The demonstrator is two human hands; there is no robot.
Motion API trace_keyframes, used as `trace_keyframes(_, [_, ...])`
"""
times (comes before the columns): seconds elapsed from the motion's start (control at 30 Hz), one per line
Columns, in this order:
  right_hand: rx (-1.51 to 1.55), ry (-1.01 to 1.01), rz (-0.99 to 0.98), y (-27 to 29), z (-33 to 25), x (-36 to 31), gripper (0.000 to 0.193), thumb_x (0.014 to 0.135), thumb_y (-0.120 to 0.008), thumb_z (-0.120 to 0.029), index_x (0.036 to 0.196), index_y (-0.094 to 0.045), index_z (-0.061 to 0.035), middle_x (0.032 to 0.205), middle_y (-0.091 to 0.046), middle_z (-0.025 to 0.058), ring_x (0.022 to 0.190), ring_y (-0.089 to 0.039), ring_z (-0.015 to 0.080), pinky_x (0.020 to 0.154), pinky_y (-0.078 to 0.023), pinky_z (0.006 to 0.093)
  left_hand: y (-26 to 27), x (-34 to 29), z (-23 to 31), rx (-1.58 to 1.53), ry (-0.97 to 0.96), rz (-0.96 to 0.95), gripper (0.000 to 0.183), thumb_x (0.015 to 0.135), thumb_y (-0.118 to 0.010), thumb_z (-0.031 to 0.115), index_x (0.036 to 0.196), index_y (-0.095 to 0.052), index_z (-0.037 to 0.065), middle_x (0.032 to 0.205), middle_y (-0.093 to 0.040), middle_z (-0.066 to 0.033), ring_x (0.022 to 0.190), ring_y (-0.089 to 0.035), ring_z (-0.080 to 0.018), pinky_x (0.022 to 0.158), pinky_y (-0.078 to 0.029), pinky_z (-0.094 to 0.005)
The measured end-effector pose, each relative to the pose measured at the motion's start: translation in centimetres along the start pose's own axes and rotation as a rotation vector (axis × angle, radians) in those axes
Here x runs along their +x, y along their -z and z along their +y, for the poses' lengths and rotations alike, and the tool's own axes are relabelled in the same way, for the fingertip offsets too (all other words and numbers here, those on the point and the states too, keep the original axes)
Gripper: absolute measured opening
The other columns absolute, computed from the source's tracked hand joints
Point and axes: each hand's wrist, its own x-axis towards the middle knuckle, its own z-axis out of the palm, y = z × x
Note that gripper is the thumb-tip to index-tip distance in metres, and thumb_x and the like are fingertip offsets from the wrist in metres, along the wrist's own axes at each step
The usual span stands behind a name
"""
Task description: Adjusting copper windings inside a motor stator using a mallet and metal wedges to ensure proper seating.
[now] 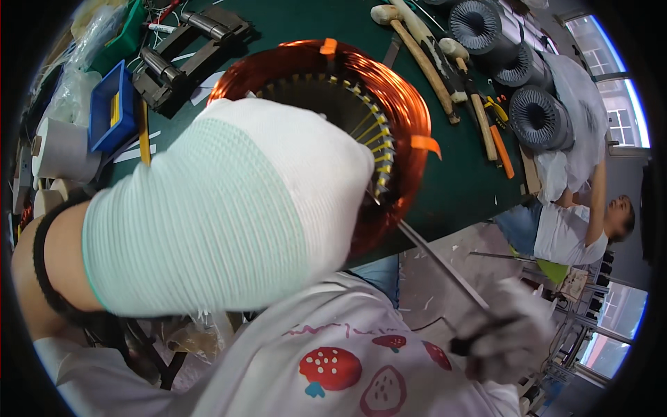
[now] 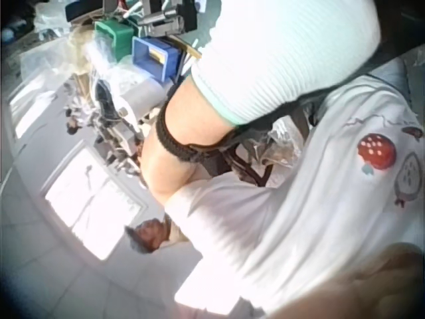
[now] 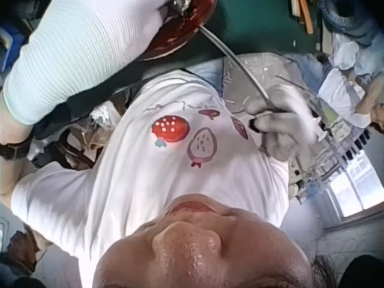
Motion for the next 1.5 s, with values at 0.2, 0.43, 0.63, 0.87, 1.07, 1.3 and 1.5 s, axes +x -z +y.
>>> trace_keyframes(0.2, [-0.459,-0.100,-0.299,3.1,-9.1,8.6,0.029,0.098,-0.062,-0.030,0.074,-0.058,-0.0153,0.072,-0.064,0.0004,0.053,-0.054,0.0133,0.048,-0.040,0.0313,1.2,1.0,-1.3,-0.237,-0.028,-0.122,0.024,0.088,-0.057,0.008,0.108,-0.069,0.004,0.080,-0.069,-0.0187,0.079,-0.069,-0.0375,0.075,-0.057,-0.0431])
trace_keyframes(0.43, [0.232,-0.102,0.384,1.2,-1.1,-0.8,0.035,0.094,-0.048,-0.021,0.076,-0.061,0.0059,0.071,-0.063,0.0236,0.057,-0.062,0.0285,0.053,-0.052,0.0341,3.2,0.0,2.5,0.294,0.032,0.097,0.018,0.085,-0.064,0.010,0.101,-0.067,0.004,0.085,-0.069,-0.0171,0.081,-0.069,-0.0352,0.073,-0.056,-0.0425])
trace_keyframes(0.63, [0.543,-0.183,0.720,1.3,2.0,-10.1,0.031,0.099,-0.049,-0.024,0.079,-0.050,-0.0003,0.063,-0.056,0.0177,0.047,-0.046,0.0202,0.046,-0.041,0.0291,2.9,0.0,-3.6,0.131,-0.546,0.422,0.009,0.084,-0.060,0.005,0.093,-0.062,0.006,0.083,-0.063,-0.0089,0.079,-0.058,-0.0324,0.075,-0.046,-0.0410])
trace_keyframes(0.87, [0.662,-0.062,0.523,-2.8,2.8,-7.8,0.036,0.100,-0.051,-0.029,0.076,-0.058,-0.0025,0.067,-0.065,0.0189,0.049,-0.054,0.0220,0.049,-0.045,0.0315,-0.6,-0.7,1.0,0.119,-0.064,0.480,0.012,0.096,-0.053,0.007,0.102,-0.063,0.004,0.086,-0.065,-0.0138,0.084,-0.062,-0.0344,0.078,-0.050,-0.0387])
trace_keyframes(1.07, [0.468,0.025,0.400,-2.4,3.0,-7.3,0.045,0.105,-0.049,-0.033,0.073,-0.061,-0.0042,0.067,-0.067,0.0156,0.053,-0.057,0.0210,0.050,-0.045,0.0306,-0.2,-0.9,0.9,-0.052,-0.116,0.461,0.018,0.100,-0.048,0.007,0.109,-0.062,0.002,0.084,-0.062,-0.0116,0.073,-0.059,-0.0260,0.072,-0.049,-0.0324])
trace_keyframes(1.3, [0.510,-0.016,0.469,-2.7,3.6,-6.2,0.047,0.106,-0.049,-0.038,0.074,-0.063,-0.0071,0.071,-0.068,0.0157,0.058,-0.059,0.0222,0.054,-0.047,0.0322,-1.5,-0.4,2.8,-0.117,0.035,0.516,0.019,0.103,-0.046,0.005,0.110,-0.062,-0.001,0.085,-0.061,-0.0070,0.072,-0.057,-0.0143,0.071,-0.048,-0.0270])
trace_keyframes(1.5, [0.590,0.010,0.482,-3.7,4.5,-4.9,0.046,0.106,-0.048,-0.040,0.078,-0.062,-0.0070,0.073,-0.068,0.0171,0.059,-0.060,0.0230,0.055,-0.047,0.0326,2.2,0.1,1.2,-0.167,0.078,0.224,0.016,0.097,-0.054,0.007,0.104,-0.066,-0.001,0.079,-0.062,-0.0124,0.072,-0.062,-0.0261,0.070,-0.050,-0.0328])
